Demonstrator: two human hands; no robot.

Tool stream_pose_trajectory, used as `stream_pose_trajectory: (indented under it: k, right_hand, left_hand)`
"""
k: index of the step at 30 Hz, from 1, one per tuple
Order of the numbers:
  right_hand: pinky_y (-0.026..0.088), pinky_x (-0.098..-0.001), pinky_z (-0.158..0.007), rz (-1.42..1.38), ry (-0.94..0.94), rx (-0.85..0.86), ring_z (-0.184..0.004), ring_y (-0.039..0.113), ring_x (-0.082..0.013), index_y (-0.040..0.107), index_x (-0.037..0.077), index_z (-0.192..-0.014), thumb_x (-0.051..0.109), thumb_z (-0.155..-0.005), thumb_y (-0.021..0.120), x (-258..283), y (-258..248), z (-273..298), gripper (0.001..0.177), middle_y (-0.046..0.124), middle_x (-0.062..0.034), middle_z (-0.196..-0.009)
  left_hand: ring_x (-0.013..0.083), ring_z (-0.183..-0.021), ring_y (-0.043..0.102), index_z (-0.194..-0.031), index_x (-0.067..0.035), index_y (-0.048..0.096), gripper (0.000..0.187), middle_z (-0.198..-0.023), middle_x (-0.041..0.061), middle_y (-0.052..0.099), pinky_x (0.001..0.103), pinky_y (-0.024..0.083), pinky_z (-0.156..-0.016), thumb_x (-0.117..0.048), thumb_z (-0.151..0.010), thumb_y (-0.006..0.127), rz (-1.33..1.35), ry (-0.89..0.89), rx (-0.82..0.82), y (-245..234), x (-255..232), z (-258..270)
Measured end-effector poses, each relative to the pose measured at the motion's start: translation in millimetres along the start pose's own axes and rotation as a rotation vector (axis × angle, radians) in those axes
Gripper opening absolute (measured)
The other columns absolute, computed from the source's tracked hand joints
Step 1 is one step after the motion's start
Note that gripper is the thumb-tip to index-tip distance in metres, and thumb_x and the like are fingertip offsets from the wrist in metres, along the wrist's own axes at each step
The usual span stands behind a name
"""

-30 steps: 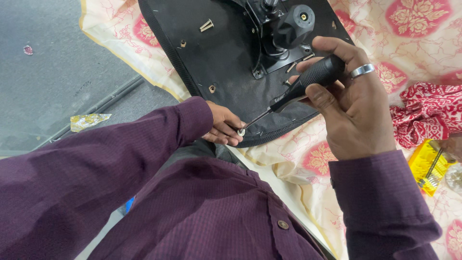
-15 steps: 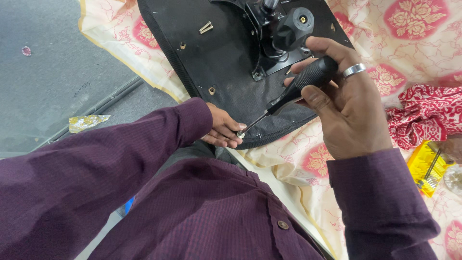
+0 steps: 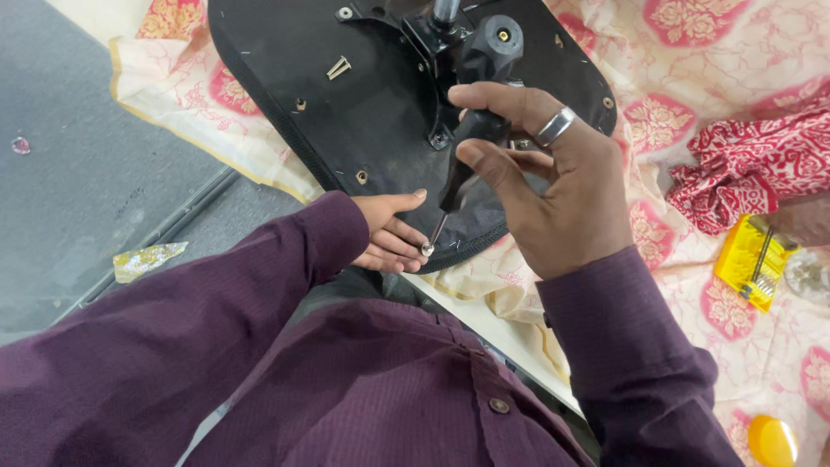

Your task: The person assembles a chair base by inserting and tightening multiple screws into the underside of the seat using a screwdriver. They align the metal bracket with the seat holes and secure it in place.

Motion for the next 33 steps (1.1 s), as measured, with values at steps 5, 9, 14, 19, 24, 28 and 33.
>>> stream_pose_trajectory:
  k: [5, 9, 14, 19, 24, 28, 33]
  right_hand:
    - [0.06, -0.023, -0.091, -0.077, 0.027, -0.08, -0.103, 0.061, -0.0041, 0.068, 0.008, -0.133, 0.004, -0.102, 0.074, -10.5, 0.1, 9.7, 0.031, 0.068, 0.0024, -0.12]
    - [0.061, -0.0237, -0.098, -0.138, 0.008, -0.1, -0.111, 0.063, -0.0038, 0.066, 0.006, -0.134, 0.0, -0.103, 0.072, -13.4, -2.7, 14.1, 0.032, 0.068, 0.0019, -0.126]
    - [0.061, -0.0248, -0.094, -0.125, 0.04, -0.122, -0.11, 0.066, -0.0054, 0.066, 0.006, -0.132, 0.002, -0.103, 0.073, -16.8, -6.3, 19.3, 0.031, 0.07, -0.0012, -0.126]
    - [0.066, -0.0275, -0.091, -0.069, -0.015, -0.162, -0.109, 0.071, -0.0091, 0.068, 0.006, -0.128, 0.0, -0.099, 0.075, -6.8, -6.8, 25.8, 0.03, 0.069, -0.0035, -0.126]
    - [0.064, -0.0291, -0.088, 0.024, -0.065, -0.25, -0.11, 0.072, -0.0118, 0.069, 0.008, -0.125, 0.003, -0.095, 0.083, 5.0, -5.3, 33.3, 0.033, 0.068, -0.0036, -0.121]
    - [0.064, -0.0285, -0.085, 0.107, -0.081, -0.337, -0.107, 0.071, -0.0119, 0.07, 0.009, -0.123, 0.007, -0.091, 0.087, 10.2, -5.2, 36.9, 0.036, 0.067, -0.0037, -0.119]
    - [0.064, -0.0278, -0.081, 0.15, -0.004, -0.417, -0.102, 0.07, -0.0112, 0.069, 0.009, -0.123, 0.01, -0.092, 0.087, 7.3, -9.2, 41.7, 0.036, 0.067, -0.0037, -0.114]
  left_hand:
    - [0.0237, -0.093, 0.077, -0.126, -0.005, 0.069, 0.071, -0.115, 0.017, 0.079, 0.034, 0.062, -0.079, -0.066, -0.092, 0.053, -0.024, 0.001, 0.001, 1.5, -1.6, 2.1]
    - [0.0249, -0.094, 0.077, -0.126, -0.003, 0.066, 0.071, -0.115, 0.019, 0.078, 0.035, 0.062, -0.08, -0.064, -0.093, 0.053, 0.039, -0.013, -0.002, 7.4, 2.2, -1.2]
    - [0.0233, -0.093, 0.077, -0.126, -0.001, 0.067, 0.068, -0.113, 0.017, 0.079, 0.033, 0.063, -0.078, -0.06, -0.093, 0.057, 0.078, 0.025, -0.013, 8.5, 5.5, -7.8]
    - [0.0228, -0.095, 0.077, -0.128, -0.004, 0.065, 0.059, -0.114, 0.016, 0.079, 0.032, 0.062, -0.08, -0.052, -0.093, 0.064, 0.1, 0.04, -0.018, 4.7, 9.7, -13.9]
    - [0.0222, -0.099, 0.075, -0.125, -0.007, 0.066, 0.053, -0.117, 0.014, 0.078, 0.032, 0.061, -0.081, -0.049, -0.093, 0.062, 0.094, 0.056, -0.009, 6.3, 11.4, -19.1]
    - [0.0216, -0.099, 0.074, -0.125, -0.007, 0.066, 0.053, -0.116, 0.013, 0.077, 0.032, 0.06, -0.083, -0.049, -0.094, 0.062, 0.091, 0.056, -0.006, 7.0, 11.6, -20.3]
    - [0.0187, -0.099, 0.073, -0.122, -0.005, 0.067, 0.043, -0.115, 0.01, 0.076, 0.03, 0.06, -0.086, -0.039, -0.096, 0.064, -0.01, 0.097, 0.048, 7.4, 8.0, -23.7]
Point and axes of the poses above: each hand's wrist, its own z-axis away from the middle knuckle, its own y-axis out of the palm, x = y × z, the point moved 8 cm from there along -z, towards the middle knuckle
